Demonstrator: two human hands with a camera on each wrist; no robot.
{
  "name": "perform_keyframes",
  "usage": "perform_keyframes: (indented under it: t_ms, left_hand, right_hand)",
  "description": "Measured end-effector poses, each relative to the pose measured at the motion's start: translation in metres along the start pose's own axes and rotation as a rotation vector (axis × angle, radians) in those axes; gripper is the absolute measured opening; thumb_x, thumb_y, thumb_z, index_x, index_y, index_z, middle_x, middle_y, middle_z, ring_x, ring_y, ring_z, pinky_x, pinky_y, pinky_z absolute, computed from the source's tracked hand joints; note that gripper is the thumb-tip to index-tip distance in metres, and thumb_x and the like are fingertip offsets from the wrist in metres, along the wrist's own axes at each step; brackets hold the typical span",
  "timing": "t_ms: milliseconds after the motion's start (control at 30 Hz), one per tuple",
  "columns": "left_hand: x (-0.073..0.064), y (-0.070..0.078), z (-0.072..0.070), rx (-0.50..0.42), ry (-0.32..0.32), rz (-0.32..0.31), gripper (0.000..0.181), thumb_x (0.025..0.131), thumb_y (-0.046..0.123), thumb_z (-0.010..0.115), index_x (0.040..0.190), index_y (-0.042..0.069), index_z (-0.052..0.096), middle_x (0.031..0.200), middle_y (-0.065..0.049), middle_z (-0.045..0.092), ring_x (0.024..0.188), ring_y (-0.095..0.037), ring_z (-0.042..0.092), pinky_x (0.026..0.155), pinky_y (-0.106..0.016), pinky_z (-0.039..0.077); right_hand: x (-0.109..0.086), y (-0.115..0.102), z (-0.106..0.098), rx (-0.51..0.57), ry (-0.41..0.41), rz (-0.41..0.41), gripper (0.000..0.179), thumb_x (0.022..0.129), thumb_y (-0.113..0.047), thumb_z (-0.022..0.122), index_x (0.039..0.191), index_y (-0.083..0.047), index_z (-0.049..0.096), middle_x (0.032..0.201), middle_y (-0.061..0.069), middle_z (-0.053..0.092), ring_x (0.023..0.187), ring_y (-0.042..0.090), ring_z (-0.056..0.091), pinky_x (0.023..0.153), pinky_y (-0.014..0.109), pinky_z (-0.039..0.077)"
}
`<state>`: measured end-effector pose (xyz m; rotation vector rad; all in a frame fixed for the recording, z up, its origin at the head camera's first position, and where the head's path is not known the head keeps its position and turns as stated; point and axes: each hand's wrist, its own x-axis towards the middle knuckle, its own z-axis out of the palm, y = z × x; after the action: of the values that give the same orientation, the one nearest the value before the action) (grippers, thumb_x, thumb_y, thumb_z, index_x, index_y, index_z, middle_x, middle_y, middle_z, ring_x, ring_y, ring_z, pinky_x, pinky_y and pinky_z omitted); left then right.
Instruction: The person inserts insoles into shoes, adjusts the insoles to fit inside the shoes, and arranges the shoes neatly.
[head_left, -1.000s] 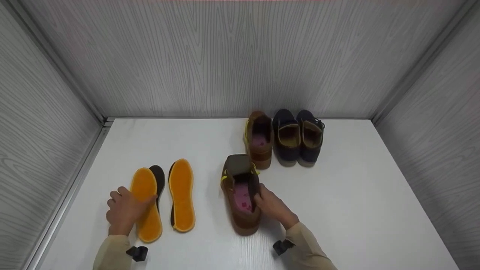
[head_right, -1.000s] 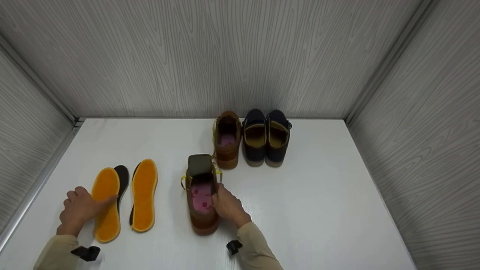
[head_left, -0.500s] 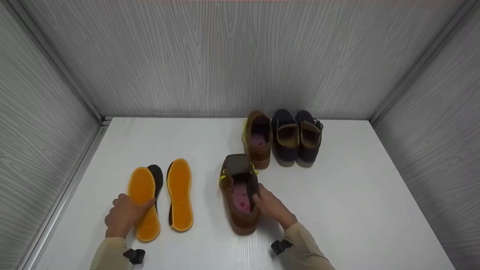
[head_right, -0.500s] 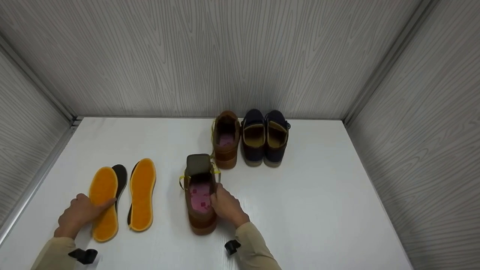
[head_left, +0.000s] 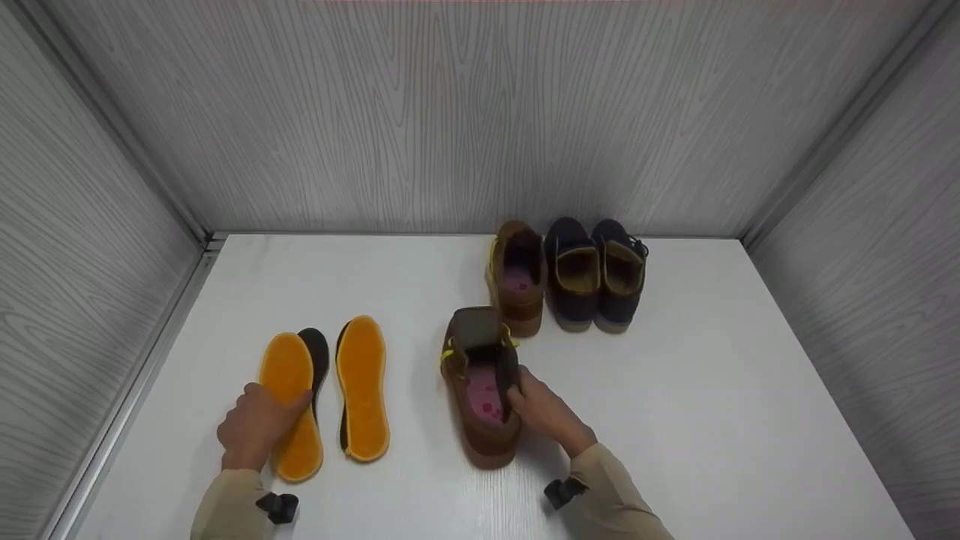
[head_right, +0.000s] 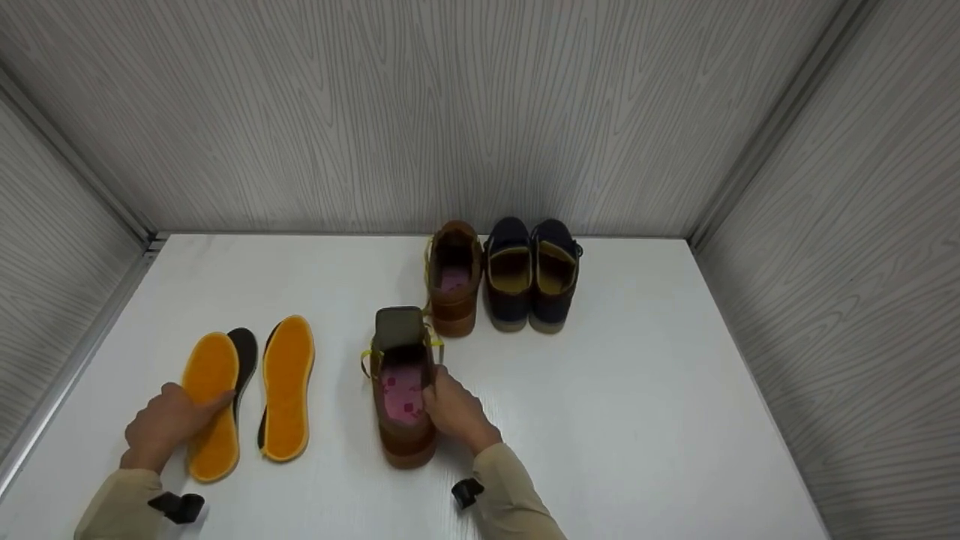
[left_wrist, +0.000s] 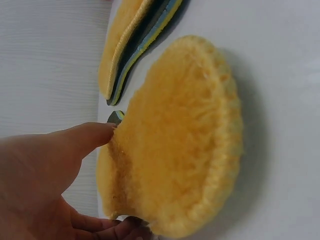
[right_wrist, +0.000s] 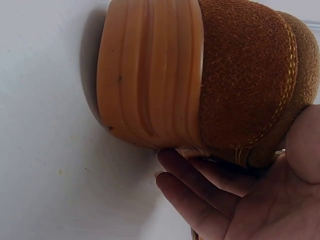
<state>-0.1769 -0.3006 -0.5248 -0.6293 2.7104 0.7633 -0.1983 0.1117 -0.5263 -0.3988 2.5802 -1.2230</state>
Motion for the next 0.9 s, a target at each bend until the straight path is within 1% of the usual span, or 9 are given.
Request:
perform_keyframes:
  t_ms: [133, 300, 400, 467, 567, 633, 733, 900]
  left_hand:
    - [-0.001, 0.001, -0.002, 0.016, 0.003, 0.012, 0.078, 0.084, 0.062, 0.055, 0.103, -0.012, 0.041, 0.078, -0.019, 0.054, 0.065, -0.029, 0.056, 0.059, -0.041, 0.043]
    - [-0.003, 0.002, -0.003, 0.032, 0.0, 0.039, 0.063, 0.087, 0.055, 0.054, 0.092, -0.007, 0.047, 0.071, -0.014, 0.056, 0.059, -0.026, 0.056, 0.054, -0.038, 0.044]
    - [-0.003, 0.002, -0.001, 0.033, -0.01, 0.037, 0.062, 0.085, 0.057, 0.055, 0.089, -0.005, 0.05, 0.07, -0.013, 0.058, 0.059, -0.025, 0.057, 0.055, -0.039, 0.044]
    - [-0.002, 0.004, 0.001, 0.032, -0.011, 0.026, 0.065, 0.083, 0.06, 0.057, 0.089, -0.004, 0.05, 0.071, -0.012, 0.059, 0.061, -0.025, 0.057, 0.058, -0.04, 0.044]
    - [0.001, 0.004, 0.005, 0.027, 0.004, 0.014, 0.068, 0.08, 0.062, 0.06, 0.092, -0.004, 0.05, 0.074, -0.013, 0.06, 0.063, -0.025, 0.058, 0.061, -0.042, 0.045]
    - [0.002, 0.004, 0.008, 0.031, 0.015, 0.011, 0.068, 0.079, 0.06, 0.063, 0.093, -0.005, 0.049, 0.074, -0.013, 0.06, 0.062, -0.026, 0.058, 0.06, -0.041, 0.046]
    - [0.002, 0.004, 0.009, 0.038, 0.025, 0.013, 0.066, 0.079, 0.056, 0.065, 0.093, -0.006, 0.049, 0.073, -0.014, 0.058, 0.061, -0.026, 0.058, 0.057, -0.04, 0.047]
    - [-0.001, 0.006, 0.006, 0.021, 0.022, 0.024, 0.064, 0.081, 0.051, 0.065, 0.096, -0.008, 0.047, 0.074, -0.016, 0.058, 0.06, -0.027, 0.058, 0.056, -0.039, 0.048]
  right_hand:
    - [0.0, 0.0, 0.0, 0.019, -0.003, 0.017, 0.03, 0.099, -0.015, 0.04, 0.124, 0.0, 0.046, 0.111, 0.011, 0.055, 0.097, 0.023, 0.048, 0.091, 0.045, 0.04]
    - [0.001, 0.001, 0.0, 0.01, -0.004, -0.026, 0.034, 0.099, -0.012, 0.038, 0.128, 0.004, 0.043, 0.121, 0.017, 0.054, 0.104, 0.024, 0.049, 0.096, 0.047, 0.038]
    - [0.0, 0.003, 0.001, 0.004, -0.002, -0.024, 0.034, 0.099, -0.012, 0.038, 0.128, 0.004, 0.042, 0.121, 0.018, 0.054, 0.103, 0.025, 0.05, 0.095, 0.047, 0.039]
    - [0.0, 0.003, 0.001, 0.008, -0.001, -0.01, 0.034, 0.099, -0.013, 0.038, 0.128, 0.004, 0.043, 0.119, 0.016, 0.054, 0.1, 0.024, 0.049, 0.093, 0.046, 0.039]
    - [0.0, 0.003, 0.002, 0.021, 0.001, -0.003, 0.032, 0.099, -0.012, 0.038, 0.127, 0.003, 0.043, 0.116, 0.015, 0.054, 0.097, 0.024, 0.048, 0.092, 0.046, 0.04]
    - [0.0, 0.003, 0.002, 0.027, -0.002, -0.004, 0.033, 0.099, -0.012, 0.038, 0.128, 0.003, 0.043, 0.117, 0.015, 0.054, 0.098, 0.023, 0.048, 0.093, 0.046, 0.04]
    - [-0.001, 0.003, 0.002, 0.032, -0.007, -0.01, 0.032, 0.099, -0.011, 0.038, 0.127, 0.004, 0.043, 0.115, 0.014, 0.054, 0.097, 0.023, 0.048, 0.092, 0.046, 0.04]
    - [0.0, 0.002, 0.001, 0.029, 0.001, -0.005, 0.031, 0.099, -0.011, 0.039, 0.126, 0.003, 0.044, 0.111, 0.014, 0.054, 0.096, 0.024, 0.048, 0.09, 0.045, 0.04]
